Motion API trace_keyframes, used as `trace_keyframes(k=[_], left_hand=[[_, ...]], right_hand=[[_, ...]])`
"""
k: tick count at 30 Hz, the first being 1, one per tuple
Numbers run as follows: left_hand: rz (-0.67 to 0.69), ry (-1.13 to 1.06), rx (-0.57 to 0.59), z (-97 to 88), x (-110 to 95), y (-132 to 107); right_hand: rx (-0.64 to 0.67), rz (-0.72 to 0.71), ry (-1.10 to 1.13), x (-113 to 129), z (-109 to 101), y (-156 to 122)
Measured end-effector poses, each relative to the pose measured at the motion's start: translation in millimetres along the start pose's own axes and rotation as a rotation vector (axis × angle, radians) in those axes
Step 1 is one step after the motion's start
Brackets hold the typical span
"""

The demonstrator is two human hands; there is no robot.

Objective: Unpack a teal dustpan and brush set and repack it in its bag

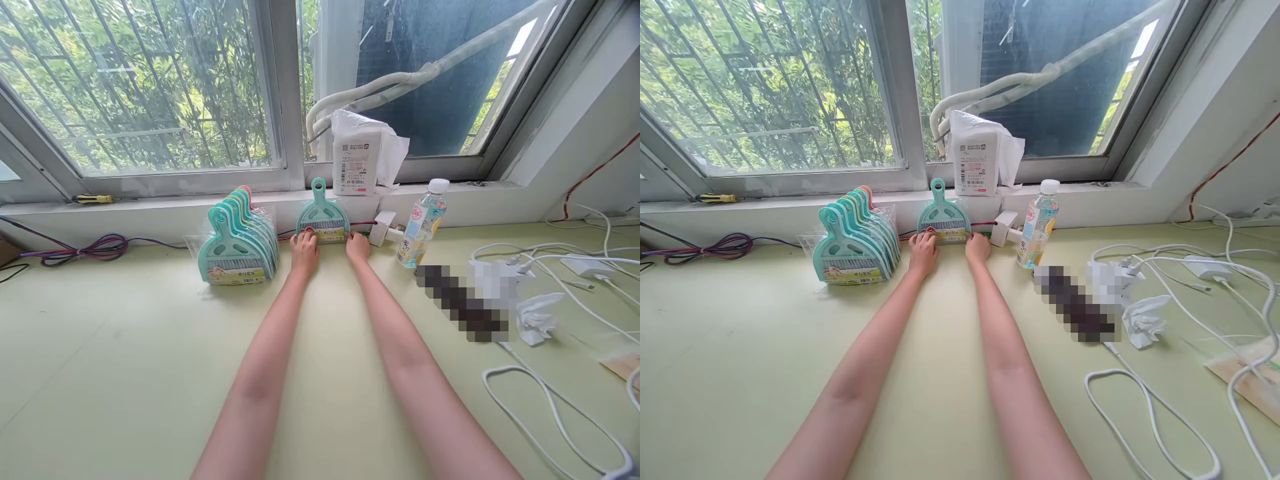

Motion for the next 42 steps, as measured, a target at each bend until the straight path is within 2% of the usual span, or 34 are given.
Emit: trace_keyframes(k=[5, 12, 22, 27, 31, 33, 35, 37, 38, 39, 41, 42], left_hand=[[-0.025, 0.039, -0.01, -0.9, 3.8, -0.1], [-0.044, 0.093, 0.023, 4.3, 6.8, 2.0], [-0.048, 0.101, -0.035, -2.3, 5.0, -0.1], [-0.098, 0.01, -0.1, -26.0, 2.4, -6.9], [-0.139, -0.094, -0.139, -58.8, -6.4, -33.0], [-0.172, -0.114, -0.178, -79.9, -1.7, -49.3], [-0.29, -0.085, -0.308, -110.2, 22.6, -65.5], [-0.507, -0.026, -0.52, -147.0, 67.3, -84.7], [-0.611, -0.018, -0.587, -162.0, 93.2, -93.7], [-0.71, -0.032, -0.584, -171.5, 120.5, -100.3], [-0.821, -0.149, -0.394, -173.5, 170.3, -106.4], [-0.853, -0.255, -0.264, -168.1, 189.5, -109.4]], right_hand=[[0.038, 0.017, -0.038, 3.0, 1.2, -4.5], [-0.014, 0.019, -0.005, 9.1, -4.0, -14.3], [0.004, 0.056, 0.046, 10.0, -10.1, -36.4], [0.012, 0.056, 0.057, 10.4, -16.2, -57.7], [0.065, 0.003, 0.026, 15.7, -16.9, -73.5], [0.075, -0.009, 0.028, 17.5, -19.2, -78.5], [0.021, 0.02, 0.05, 15.6, -27.2, -83.0], [-0.054, 0.057, 0.078, 11.8, -37.5, -90.8], [-0.076, 0.064, 0.089, 10.3, -41.9, -96.4], [-0.08, 0.061, 0.098, 9.6, -45.0, -103.4], [-0.049, 0.033, 0.103, 10.0, -49.0, -120.5], [-0.024, 0.013, 0.097, 10.9, -50.4, -130.3]])
Point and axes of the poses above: each hand's wrist, its own y-axis towards the middle knuckle, its own z-axis out of the palm, x = y × z, the point moved 7 cm from there along y, towards the middle knuckle, and after that the axes turned 8 degrees about y, right-handed, at the moved point
